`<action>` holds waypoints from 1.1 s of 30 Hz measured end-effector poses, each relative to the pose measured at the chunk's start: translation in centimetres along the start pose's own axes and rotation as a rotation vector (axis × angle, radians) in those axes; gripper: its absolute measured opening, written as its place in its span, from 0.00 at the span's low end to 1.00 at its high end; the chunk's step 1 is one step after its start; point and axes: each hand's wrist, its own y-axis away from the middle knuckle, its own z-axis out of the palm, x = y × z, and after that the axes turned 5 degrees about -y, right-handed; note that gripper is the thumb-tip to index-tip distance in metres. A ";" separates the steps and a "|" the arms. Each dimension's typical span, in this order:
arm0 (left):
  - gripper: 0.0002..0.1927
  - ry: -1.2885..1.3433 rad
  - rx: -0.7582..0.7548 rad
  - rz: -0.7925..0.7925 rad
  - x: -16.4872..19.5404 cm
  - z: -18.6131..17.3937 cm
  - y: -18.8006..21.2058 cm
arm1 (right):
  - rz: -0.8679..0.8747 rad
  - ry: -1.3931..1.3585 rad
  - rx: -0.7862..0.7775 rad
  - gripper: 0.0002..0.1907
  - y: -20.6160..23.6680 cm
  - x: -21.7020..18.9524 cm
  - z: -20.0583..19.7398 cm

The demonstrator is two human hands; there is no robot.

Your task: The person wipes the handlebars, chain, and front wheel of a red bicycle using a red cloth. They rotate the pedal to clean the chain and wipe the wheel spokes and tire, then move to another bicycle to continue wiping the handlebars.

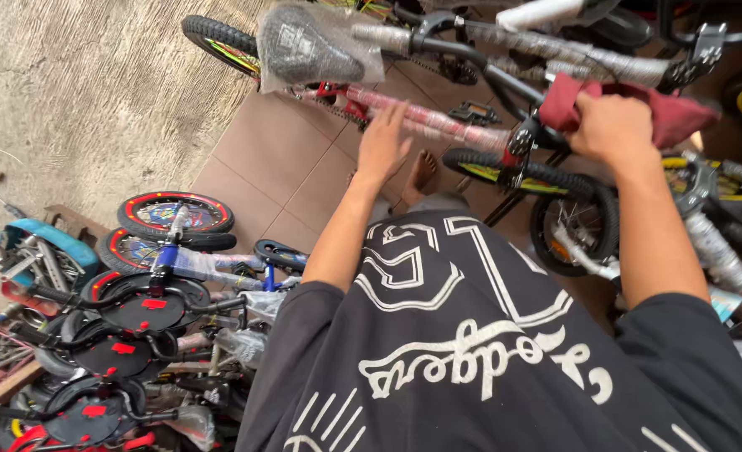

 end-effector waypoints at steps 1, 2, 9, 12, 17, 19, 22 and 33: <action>0.42 -0.006 -0.030 -0.052 -1.1 0.4 2.1 | -0.006 0.000 0.032 0.18 0.3 -0.2 0.3; 0.42 0.000 -0.104 -0.109 -2.1 0.8 4.2 | -0.025 -0.007 0.098 0.18 0.8 -0.5 0.5; 0.38 0.106 -0.412 -0.247 -5.6 1.9 14.1 | -0.008 -0.309 0.720 0.23 7.7 -3.7 -0.4; 0.36 0.165 -0.344 -0.240 -7.8 0.9 15.2 | 0.018 -0.311 0.864 0.22 12.6 -5.8 -1.9; 0.37 0.154 -0.138 -0.134 -11.5 -1.5 11.6 | 0.252 -0.308 0.905 0.19 21.7 -6.3 -2.7; 0.37 0.041 -0.053 -0.104 -11.9 -2.9 8.3 | 0.310 -0.469 0.957 0.21 23.9 -5.7 -2.7; 0.37 0.063 -0.034 -0.104 -10.8 -4.7 2.5 | 0.450 -0.583 0.990 0.29 25.2 -4.9 -2.6; 0.35 -0.360 -0.113 -0.024 -4.5 -3.0 -10.4 | 0.454 0.000 0.694 0.27 13.3 -6.5 4.9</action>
